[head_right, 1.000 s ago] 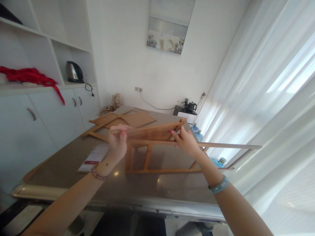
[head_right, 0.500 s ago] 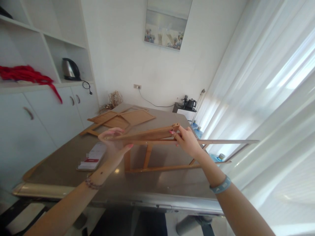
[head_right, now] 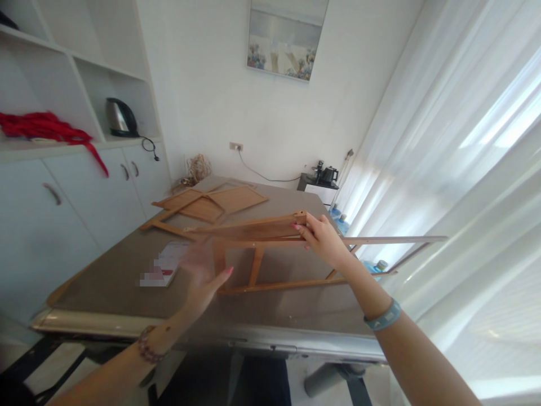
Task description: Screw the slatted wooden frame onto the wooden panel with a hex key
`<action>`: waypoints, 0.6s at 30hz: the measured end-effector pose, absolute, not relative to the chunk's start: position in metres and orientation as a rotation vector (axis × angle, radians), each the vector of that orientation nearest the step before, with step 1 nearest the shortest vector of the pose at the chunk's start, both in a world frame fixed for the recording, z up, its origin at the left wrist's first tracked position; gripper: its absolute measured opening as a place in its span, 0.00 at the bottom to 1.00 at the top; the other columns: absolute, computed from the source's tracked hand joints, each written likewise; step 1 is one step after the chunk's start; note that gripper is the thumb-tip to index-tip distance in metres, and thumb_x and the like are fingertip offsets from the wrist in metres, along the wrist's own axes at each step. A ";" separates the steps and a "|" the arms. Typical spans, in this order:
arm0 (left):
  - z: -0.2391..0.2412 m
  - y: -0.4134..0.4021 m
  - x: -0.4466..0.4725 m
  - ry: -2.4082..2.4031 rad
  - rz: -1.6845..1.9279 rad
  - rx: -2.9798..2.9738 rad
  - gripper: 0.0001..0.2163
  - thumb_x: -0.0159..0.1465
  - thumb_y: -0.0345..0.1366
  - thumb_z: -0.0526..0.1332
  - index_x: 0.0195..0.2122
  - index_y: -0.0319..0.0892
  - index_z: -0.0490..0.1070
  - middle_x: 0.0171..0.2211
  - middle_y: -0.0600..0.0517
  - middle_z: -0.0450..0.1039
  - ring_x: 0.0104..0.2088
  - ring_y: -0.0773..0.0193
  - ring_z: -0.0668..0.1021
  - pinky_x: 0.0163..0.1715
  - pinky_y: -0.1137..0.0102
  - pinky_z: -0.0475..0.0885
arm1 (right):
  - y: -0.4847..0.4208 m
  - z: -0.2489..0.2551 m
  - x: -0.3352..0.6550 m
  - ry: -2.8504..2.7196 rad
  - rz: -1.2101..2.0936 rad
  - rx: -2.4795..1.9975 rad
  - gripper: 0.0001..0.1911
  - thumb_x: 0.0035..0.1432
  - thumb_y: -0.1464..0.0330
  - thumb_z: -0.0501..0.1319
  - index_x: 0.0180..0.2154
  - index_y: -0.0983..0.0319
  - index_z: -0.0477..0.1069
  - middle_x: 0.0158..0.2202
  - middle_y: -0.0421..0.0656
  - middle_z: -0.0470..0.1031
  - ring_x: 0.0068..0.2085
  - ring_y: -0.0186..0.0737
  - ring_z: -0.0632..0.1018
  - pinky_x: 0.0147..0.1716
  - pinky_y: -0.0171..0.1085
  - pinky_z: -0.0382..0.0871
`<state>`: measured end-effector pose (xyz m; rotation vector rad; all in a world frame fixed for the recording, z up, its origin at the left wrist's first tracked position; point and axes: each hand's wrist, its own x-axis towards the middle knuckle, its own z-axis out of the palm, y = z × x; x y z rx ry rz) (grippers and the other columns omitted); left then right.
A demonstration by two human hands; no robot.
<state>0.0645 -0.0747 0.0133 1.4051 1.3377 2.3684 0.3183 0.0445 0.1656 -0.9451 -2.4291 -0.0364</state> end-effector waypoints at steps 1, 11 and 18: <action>0.011 -0.080 0.070 1.336 2.350 1.385 0.31 0.48 0.39 0.75 0.49 0.47 0.60 0.51 0.44 0.63 0.54 0.51 0.71 0.53 0.50 0.70 | 0.045 0.165 0.319 -2.427 -0.044 -0.948 0.20 0.68 0.52 0.46 0.40 0.57 0.70 0.23 0.43 0.74 0.38 0.52 0.75 0.41 0.44 0.66; 0.014 -0.068 0.078 1.049 1.960 1.363 0.24 0.66 0.58 0.53 0.26 0.41 0.67 0.15 0.58 0.57 0.14 0.74 0.62 0.14 0.77 0.57 | 0.045 0.177 0.324 -2.642 -0.015 -0.885 0.23 0.70 0.54 0.44 0.34 0.57 0.70 0.38 0.44 0.78 0.36 0.46 0.74 0.47 0.47 0.64; 0.013 -0.062 0.076 1.042 1.913 1.286 0.28 0.62 0.64 0.54 0.21 0.41 0.63 0.15 0.56 0.59 0.14 0.74 0.62 0.12 0.78 0.54 | 0.064 0.200 0.318 -2.760 -0.108 -0.824 0.26 0.70 0.53 0.41 0.30 0.58 0.67 0.38 0.43 0.79 0.29 0.40 0.73 0.52 0.52 0.55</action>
